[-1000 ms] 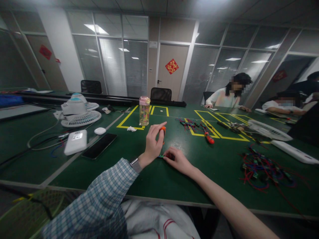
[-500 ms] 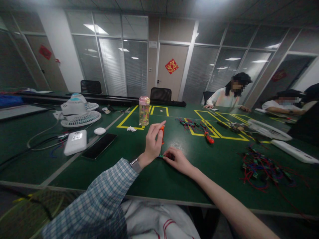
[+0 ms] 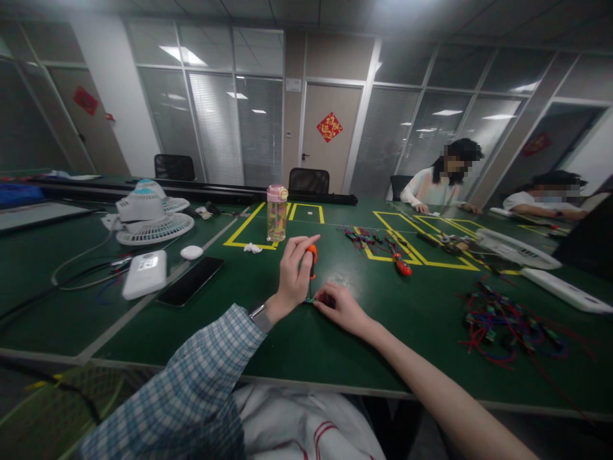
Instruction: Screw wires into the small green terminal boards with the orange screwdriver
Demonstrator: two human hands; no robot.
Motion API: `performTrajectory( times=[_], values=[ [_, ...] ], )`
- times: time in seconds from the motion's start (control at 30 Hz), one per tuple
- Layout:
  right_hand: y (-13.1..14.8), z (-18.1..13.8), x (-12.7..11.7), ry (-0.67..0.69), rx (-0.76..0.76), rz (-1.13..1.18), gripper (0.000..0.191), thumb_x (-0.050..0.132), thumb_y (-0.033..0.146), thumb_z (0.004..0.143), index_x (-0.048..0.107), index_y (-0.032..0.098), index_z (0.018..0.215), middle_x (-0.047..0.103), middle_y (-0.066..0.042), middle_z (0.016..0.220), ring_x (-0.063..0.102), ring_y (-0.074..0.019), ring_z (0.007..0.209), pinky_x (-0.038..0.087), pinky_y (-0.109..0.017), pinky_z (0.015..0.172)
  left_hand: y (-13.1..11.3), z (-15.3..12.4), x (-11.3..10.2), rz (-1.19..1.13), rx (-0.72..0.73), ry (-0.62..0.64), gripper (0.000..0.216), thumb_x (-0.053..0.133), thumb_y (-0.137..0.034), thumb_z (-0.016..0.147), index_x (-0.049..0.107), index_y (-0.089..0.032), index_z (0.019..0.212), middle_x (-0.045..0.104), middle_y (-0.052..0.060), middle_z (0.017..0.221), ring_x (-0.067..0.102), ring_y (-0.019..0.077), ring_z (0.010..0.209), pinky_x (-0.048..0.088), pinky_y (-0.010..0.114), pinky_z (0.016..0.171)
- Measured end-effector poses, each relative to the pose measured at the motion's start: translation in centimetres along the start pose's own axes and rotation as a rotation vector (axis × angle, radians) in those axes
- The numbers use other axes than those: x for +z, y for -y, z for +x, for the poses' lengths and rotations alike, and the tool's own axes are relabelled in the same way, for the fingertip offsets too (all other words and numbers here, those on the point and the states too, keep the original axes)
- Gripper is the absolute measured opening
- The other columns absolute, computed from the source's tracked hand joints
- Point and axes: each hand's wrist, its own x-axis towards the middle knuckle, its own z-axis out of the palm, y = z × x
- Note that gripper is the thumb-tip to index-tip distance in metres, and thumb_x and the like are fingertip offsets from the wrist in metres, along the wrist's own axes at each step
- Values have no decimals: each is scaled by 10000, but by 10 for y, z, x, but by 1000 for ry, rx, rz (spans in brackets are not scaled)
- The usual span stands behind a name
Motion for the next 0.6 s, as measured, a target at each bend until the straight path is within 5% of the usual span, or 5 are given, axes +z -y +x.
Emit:
performTrajectory(
  times=[0.23, 0.47, 0.6],
  values=[
    [0, 0, 0, 4, 15, 11, 55, 607, 115, 787, 616, 154, 824, 544, -3, 751, 512, -126, 640, 411, -245, 600, 1, 0, 2, 56, -2, -17, 213, 541, -275, 906, 615, -211, 1095, 547, 27, 881, 527, 158, 853, 442, 302, 809],
    [5, 0, -2, -2, 5, 6, 38, 604, 121, 793, 613, 155, 806, 533, 3, 729, 507, -122, 636, 408, -235, 592, 2, 0, 2, -33, -28, 34, 332, 351, -191, 966, 546, -193, 1235, 563, 80, 1129, 527, 170, 1058, 424, 325, 933],
    [4, 0, -2, 0, 3, 8, 31, 605, 125, 795, 612, 152, 808, 542, -3, 734, 512, -125, 640, 412, -239, 599, 2, 0, 3, -27, -49, 17, 313, 399, -183, 955, 533, -195, 1237, 613, 71, 1099, 561, 165, 1015, 437, 326, 919]
  ],
)
